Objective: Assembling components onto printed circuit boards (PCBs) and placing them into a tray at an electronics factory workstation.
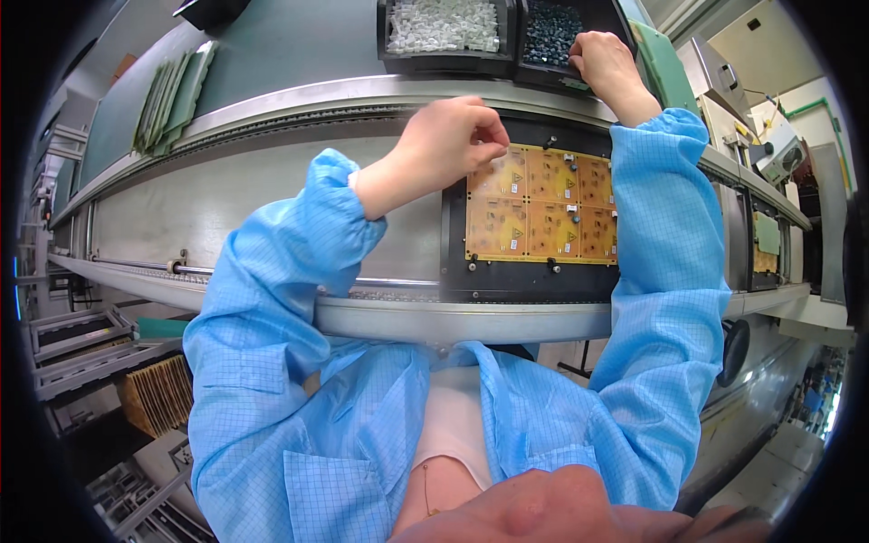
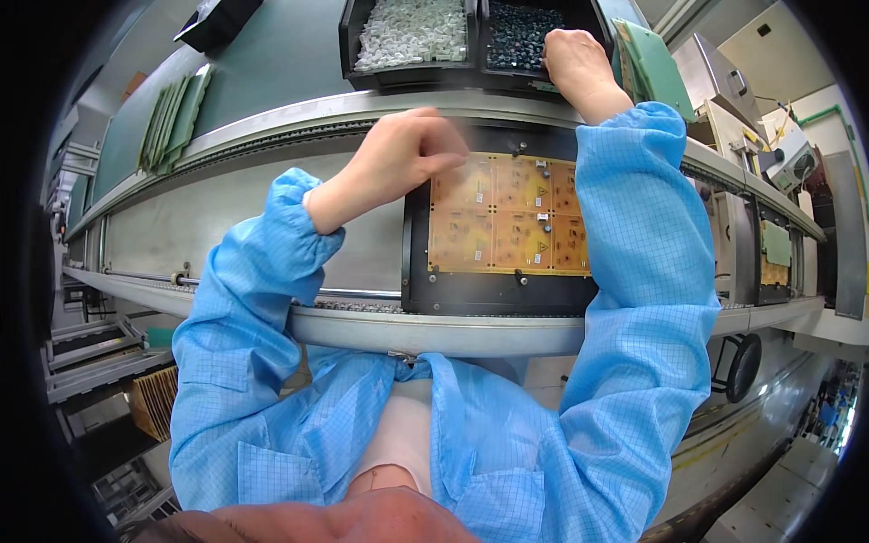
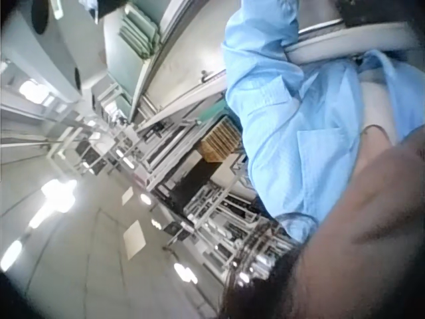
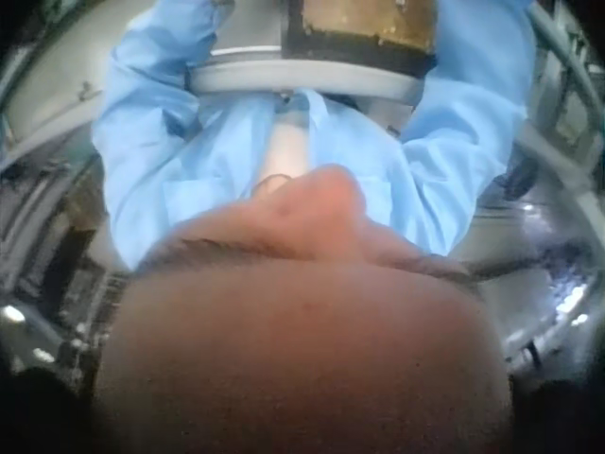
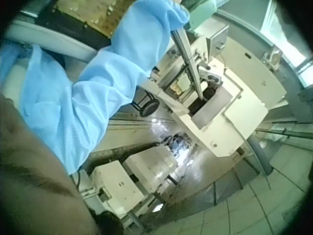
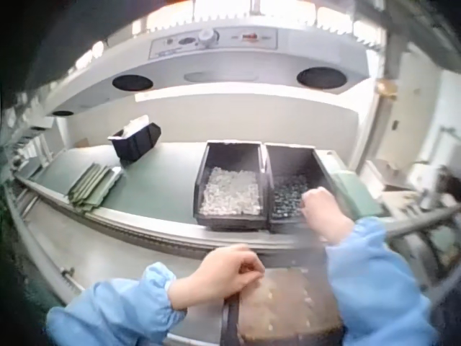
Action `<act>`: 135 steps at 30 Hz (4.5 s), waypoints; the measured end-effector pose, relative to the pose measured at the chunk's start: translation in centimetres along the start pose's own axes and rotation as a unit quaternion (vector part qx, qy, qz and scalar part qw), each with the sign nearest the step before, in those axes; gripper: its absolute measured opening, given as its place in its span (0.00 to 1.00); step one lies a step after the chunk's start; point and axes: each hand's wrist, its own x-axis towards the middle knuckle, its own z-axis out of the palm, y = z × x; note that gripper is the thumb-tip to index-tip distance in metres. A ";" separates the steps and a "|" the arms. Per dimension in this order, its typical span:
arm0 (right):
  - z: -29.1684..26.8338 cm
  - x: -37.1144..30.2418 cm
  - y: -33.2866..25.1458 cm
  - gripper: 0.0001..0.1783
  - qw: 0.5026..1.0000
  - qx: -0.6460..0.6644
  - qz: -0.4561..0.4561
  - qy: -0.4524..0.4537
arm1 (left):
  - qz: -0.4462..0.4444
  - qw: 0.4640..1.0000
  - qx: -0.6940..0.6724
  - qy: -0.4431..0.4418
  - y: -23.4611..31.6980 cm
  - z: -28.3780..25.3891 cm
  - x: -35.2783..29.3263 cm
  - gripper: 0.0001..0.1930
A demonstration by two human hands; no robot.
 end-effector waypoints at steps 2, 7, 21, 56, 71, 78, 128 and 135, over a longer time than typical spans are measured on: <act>0.2 0.1 0.1 0.09 1.000 0.003 -0.007 0.008 | 0.022 0.998 0.058 0.014 -0.4 1.0 0.8 0.05; 0.8 -0.2 1.3 0.08 0.989 0.081 -0.030 0.123 | 0.031 0.992 0.121 0.006 -0.7 2.6 1.9 0.08; -2.2 -2.9 -0.7 0.13 0.957 0.241 -0.029 0.160 | 0.002 0.984 0.177 -0.037 0.5 2.7 2.7 0.09; -2.5 -14.0 -3.9 0.11 0.733 0.645 0.124 -0.175 | 0.207 0.974 0.038 0.087 -0.6 -2.7 1.6 0.07; -2.2 -14.3 -4.9 0.08 0.935 0.350 0.036 -0.032 | 0.157 0.986 -0.027 0.053 -0.7 -0.9 -1.5 0.06; -2.4 -14.3 -4.8 0.08 0.951 0.308 0.009 -0.018 | 0.148 0.986 -0.041 0.057 -0.7 -1.1 -1.5 0.06; -3.0 -14.2 -4.2 0.06 0.977 0.202 -0.068 0.010 | 0.202 0.978 -0.049 -0.033 -0.2 -0.1 -2.5 0.06; -4.0 -9.8 -1.7 0.15 0.964 0.226 0.005 0.141 | 0.327 0.929 0.166 -0.047 -0.3 0.0 -3.7 0.12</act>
